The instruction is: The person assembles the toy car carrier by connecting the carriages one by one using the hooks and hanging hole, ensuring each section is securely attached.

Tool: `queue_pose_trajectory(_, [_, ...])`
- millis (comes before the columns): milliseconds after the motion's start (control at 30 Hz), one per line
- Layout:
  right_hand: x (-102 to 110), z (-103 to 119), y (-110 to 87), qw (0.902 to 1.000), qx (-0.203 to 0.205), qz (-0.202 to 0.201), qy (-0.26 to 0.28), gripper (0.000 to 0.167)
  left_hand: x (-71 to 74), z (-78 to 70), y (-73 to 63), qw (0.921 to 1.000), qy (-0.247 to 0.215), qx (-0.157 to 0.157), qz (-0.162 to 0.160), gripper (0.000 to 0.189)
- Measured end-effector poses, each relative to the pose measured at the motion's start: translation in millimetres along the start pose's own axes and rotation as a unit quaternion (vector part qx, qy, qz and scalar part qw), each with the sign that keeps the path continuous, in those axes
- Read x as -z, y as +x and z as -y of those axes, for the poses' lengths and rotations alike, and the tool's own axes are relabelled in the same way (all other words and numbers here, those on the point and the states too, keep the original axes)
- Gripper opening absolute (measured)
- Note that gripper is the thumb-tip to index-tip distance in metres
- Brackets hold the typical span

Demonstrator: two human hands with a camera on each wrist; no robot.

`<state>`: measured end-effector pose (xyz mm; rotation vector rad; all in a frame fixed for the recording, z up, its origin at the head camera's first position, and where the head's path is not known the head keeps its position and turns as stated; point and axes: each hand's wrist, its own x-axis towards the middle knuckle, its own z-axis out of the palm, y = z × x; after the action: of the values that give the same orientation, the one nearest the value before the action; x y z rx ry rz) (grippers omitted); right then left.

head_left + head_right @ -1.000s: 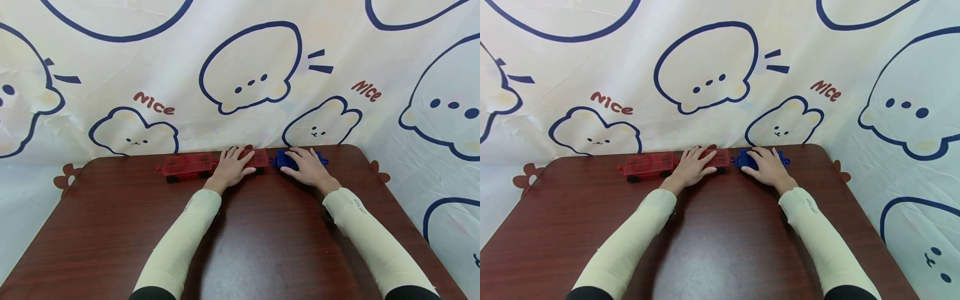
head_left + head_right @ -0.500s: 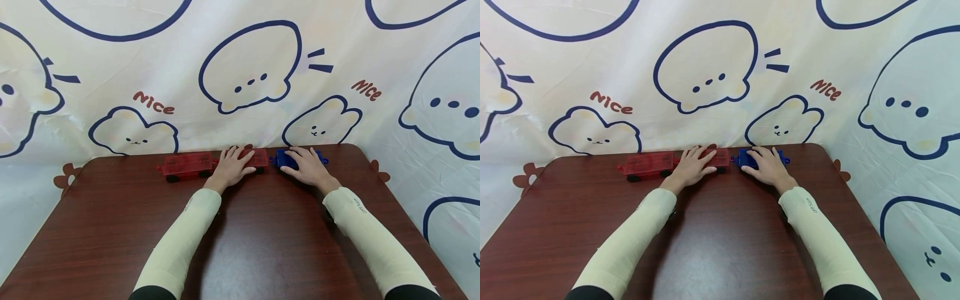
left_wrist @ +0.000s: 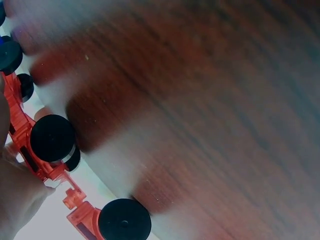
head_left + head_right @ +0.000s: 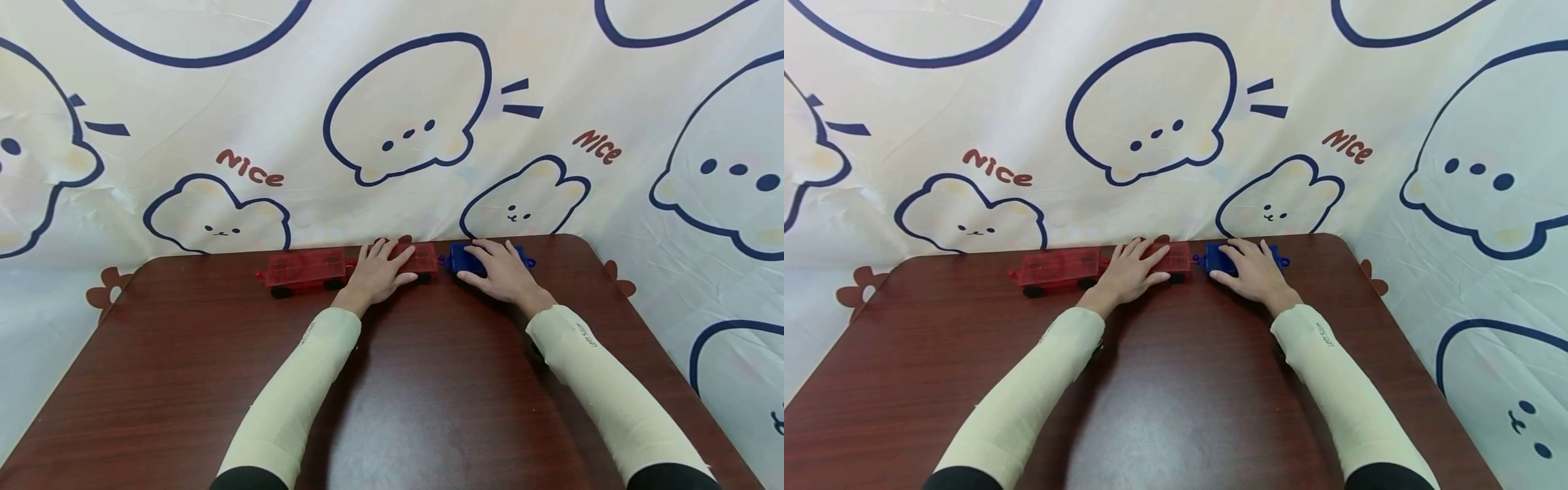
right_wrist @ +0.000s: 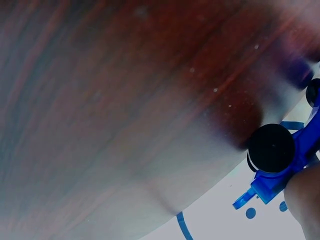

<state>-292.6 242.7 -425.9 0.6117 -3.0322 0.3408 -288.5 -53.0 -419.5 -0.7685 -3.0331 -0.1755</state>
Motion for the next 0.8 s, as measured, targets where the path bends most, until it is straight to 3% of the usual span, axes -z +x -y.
queue_pose_trajectory(800, [1.8, 1.3, -0.9, 1.0000, -0.005, 0.007, 0.000, 0.081, -1.4, -2.0, 4.1, 0.9999, -0.003, 0.011, 0.010, 0.068])
